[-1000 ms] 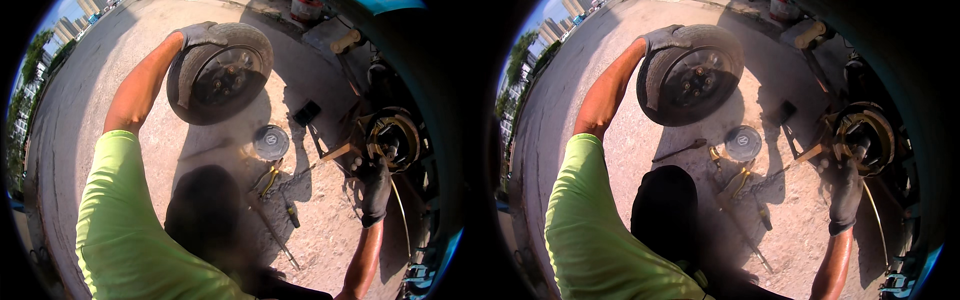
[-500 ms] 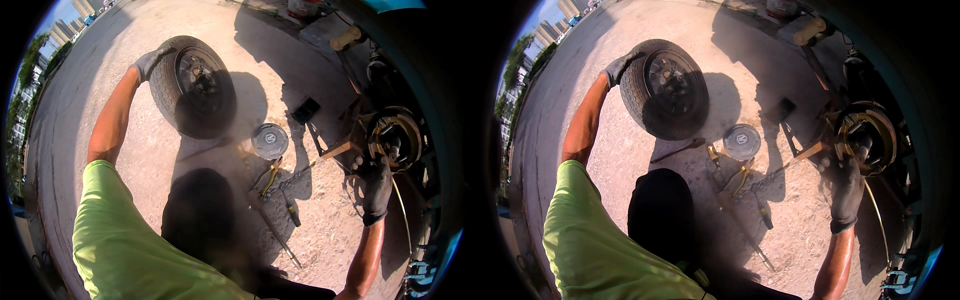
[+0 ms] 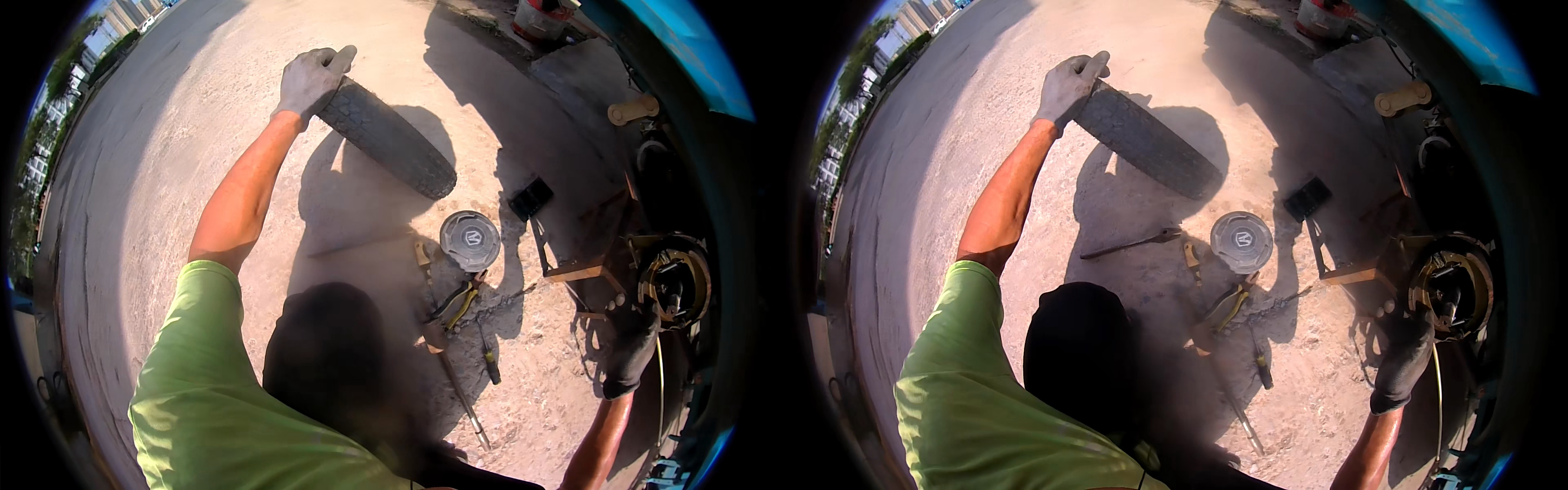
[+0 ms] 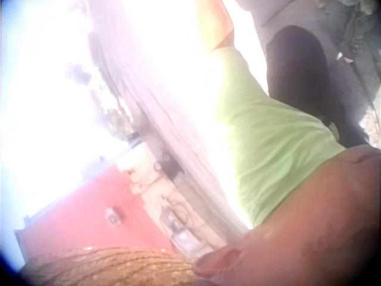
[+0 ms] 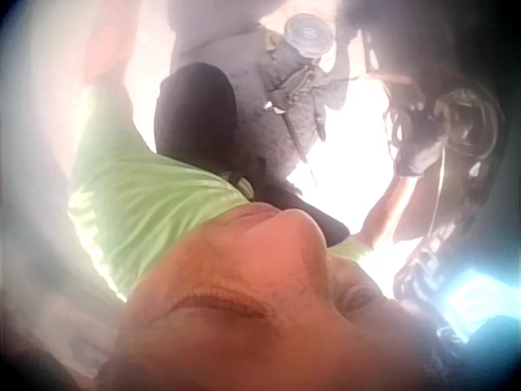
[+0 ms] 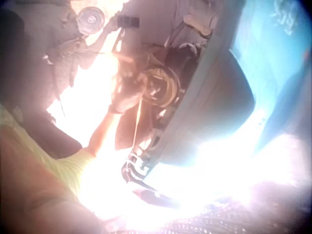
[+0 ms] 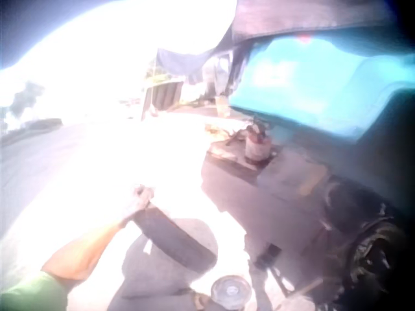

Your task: The person removes a wheel from a motorized tricycle and uses a screwdriver and pliers to adjust or repair components within the hub assembly.

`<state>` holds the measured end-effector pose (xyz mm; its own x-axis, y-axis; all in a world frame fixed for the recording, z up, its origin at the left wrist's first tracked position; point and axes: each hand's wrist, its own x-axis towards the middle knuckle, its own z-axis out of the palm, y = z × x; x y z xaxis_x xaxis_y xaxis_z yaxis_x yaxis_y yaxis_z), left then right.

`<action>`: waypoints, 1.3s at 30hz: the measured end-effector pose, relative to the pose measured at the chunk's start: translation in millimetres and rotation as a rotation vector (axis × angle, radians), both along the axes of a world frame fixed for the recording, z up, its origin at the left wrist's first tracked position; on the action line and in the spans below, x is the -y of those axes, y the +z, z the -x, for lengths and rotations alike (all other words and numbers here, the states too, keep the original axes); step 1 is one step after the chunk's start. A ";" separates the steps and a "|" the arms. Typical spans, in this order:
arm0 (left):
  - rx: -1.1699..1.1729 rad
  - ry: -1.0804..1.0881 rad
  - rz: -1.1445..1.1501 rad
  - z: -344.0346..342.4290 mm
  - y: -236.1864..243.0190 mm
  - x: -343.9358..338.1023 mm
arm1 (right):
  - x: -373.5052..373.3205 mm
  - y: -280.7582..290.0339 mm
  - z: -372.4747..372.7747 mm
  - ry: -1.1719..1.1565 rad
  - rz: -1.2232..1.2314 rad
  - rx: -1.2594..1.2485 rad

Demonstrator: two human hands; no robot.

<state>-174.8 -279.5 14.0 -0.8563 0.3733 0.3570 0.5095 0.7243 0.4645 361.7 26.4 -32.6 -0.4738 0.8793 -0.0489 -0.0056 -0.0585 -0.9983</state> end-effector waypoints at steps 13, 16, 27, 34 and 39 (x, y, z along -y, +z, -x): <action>-0.228 -0.320 0.448 83.9 20.7 -64.7 | 7.6 19.1 6.4 0.075 0.050 0.033; -0.196 -0.486 0.352 59.4 23.3 -57.1 | -3.2 14.5 -5.7 0.095 -0.054 0.094; -0.139 0.003 0.385 58.6 24.2 -46.6 | 3.6 18.3 1.4 0.092 -0.078 0.117; -0.077 -0.061 0.238 133.0 -9.0 30.9 | -5.4 18.0 -5.5 0.171 -0.081 0.144; 0.277 0.154 -0.233 144.2 -37.1 82.8 | -8.0 14.6 -10.4 0.179 -0.085 0.122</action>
